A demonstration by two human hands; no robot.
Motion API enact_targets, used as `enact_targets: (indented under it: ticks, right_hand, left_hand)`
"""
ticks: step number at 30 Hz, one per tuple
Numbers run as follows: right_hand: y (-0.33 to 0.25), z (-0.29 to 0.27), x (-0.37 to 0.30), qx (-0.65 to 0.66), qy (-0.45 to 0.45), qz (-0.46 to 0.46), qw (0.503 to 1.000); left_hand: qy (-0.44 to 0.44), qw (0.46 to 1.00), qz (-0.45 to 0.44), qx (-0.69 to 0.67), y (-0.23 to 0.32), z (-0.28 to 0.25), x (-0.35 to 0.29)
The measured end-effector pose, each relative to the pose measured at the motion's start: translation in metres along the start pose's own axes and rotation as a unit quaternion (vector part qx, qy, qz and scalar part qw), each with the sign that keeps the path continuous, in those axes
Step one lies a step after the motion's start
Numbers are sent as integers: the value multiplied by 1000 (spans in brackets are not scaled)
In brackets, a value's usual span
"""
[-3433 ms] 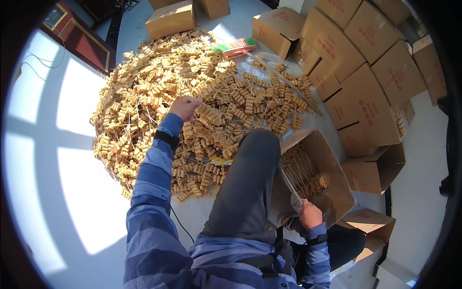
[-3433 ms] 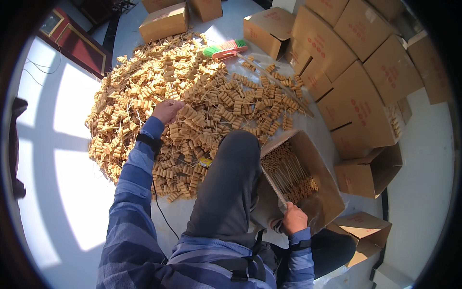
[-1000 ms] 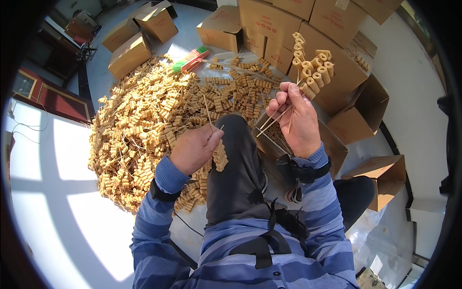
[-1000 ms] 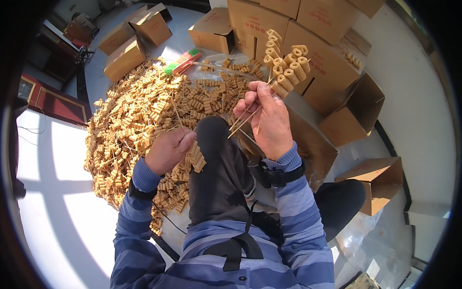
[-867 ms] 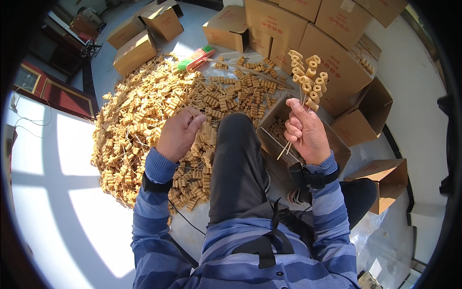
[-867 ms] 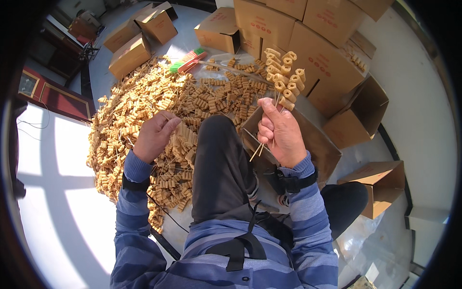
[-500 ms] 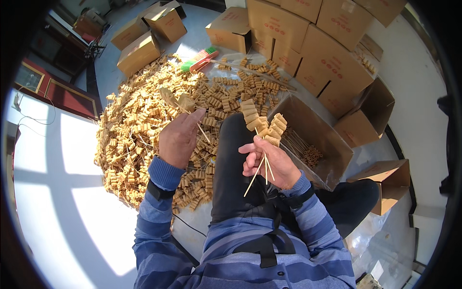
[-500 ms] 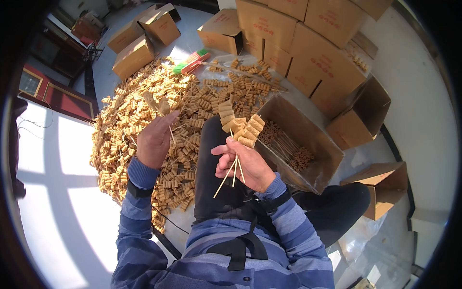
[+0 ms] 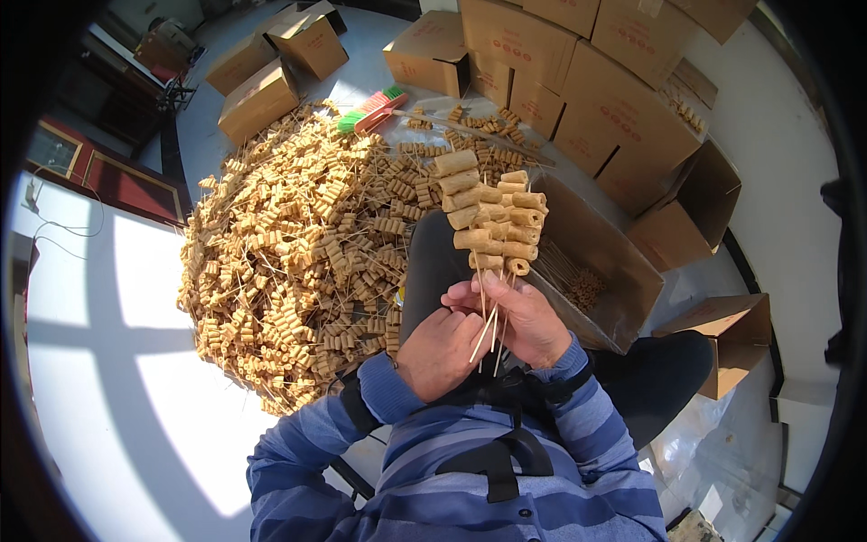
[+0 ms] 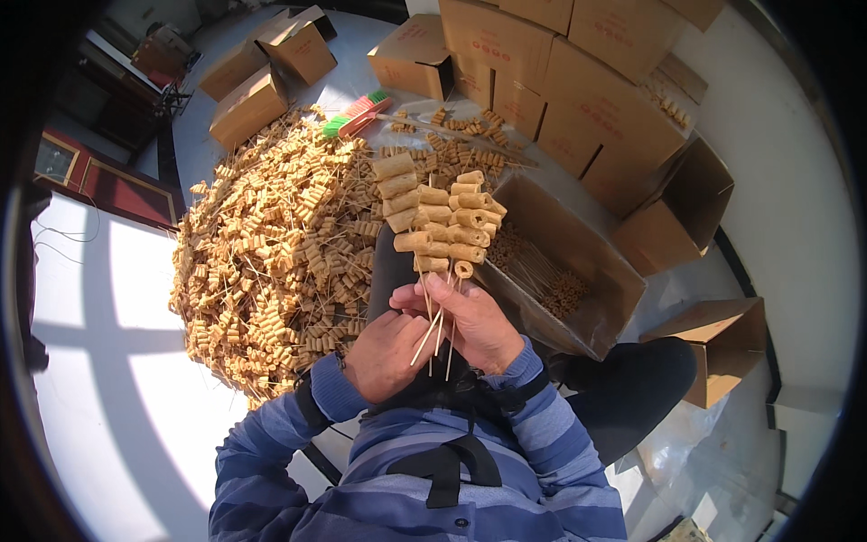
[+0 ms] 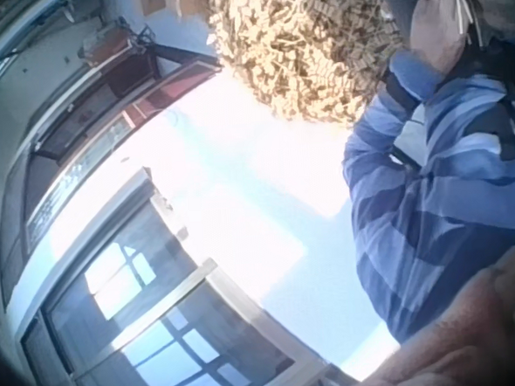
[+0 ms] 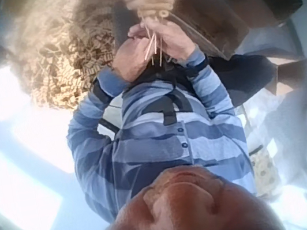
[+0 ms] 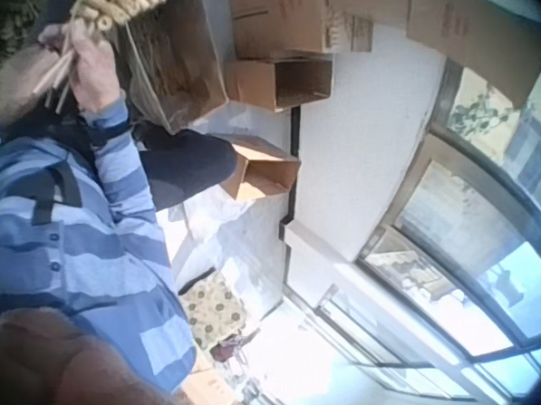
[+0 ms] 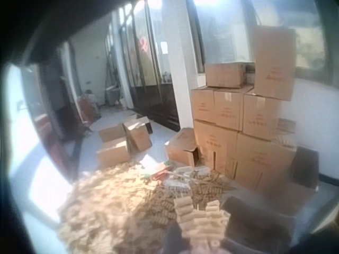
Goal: The person threads cylindrical snack pieces onto wooden skewers and places the completed skewers into a cardboard box. The person repeatedly picks up loose snacks from a large pile, aligns them on skewers, and deposits the finished bundles into the box.
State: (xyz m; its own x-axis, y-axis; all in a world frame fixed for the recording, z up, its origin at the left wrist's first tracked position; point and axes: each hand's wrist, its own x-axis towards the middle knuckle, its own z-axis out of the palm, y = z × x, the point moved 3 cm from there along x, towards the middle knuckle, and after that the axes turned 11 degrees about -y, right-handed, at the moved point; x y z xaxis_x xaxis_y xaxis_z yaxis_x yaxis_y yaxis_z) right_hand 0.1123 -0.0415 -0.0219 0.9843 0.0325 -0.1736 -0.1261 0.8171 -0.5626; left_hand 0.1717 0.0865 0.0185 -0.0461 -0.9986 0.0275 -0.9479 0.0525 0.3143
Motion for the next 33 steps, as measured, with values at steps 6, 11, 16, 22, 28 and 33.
enact_targets:
  ticks: [6,11,16,22,28,33]
  right_hand:
    - [-10,3,-12,-59,2,-22,998]
    - [-25,-18,-25,-90,104,-83,987]
    - [-15,-23,-43,-118,127,-33,984]
    - [6,-14,-49,-181,105,-48,977]
    - [7,-31,-59,-137,139,-57,979]
    - [10,-33,-60,-133,93,-14,987]
  left_hand:
    - [-98,995,-5,-1,15,15,-1]
    - [-248,963,-18,-103,9,10,-16]
    - [144,783,-209,-567,-51,-18,-7]
    - [215,602,-117,-760,-66,0,47]
    - [216,600,-66,-767,-45,14,54]
    - [212,617,-64,-755,-35,27,62]
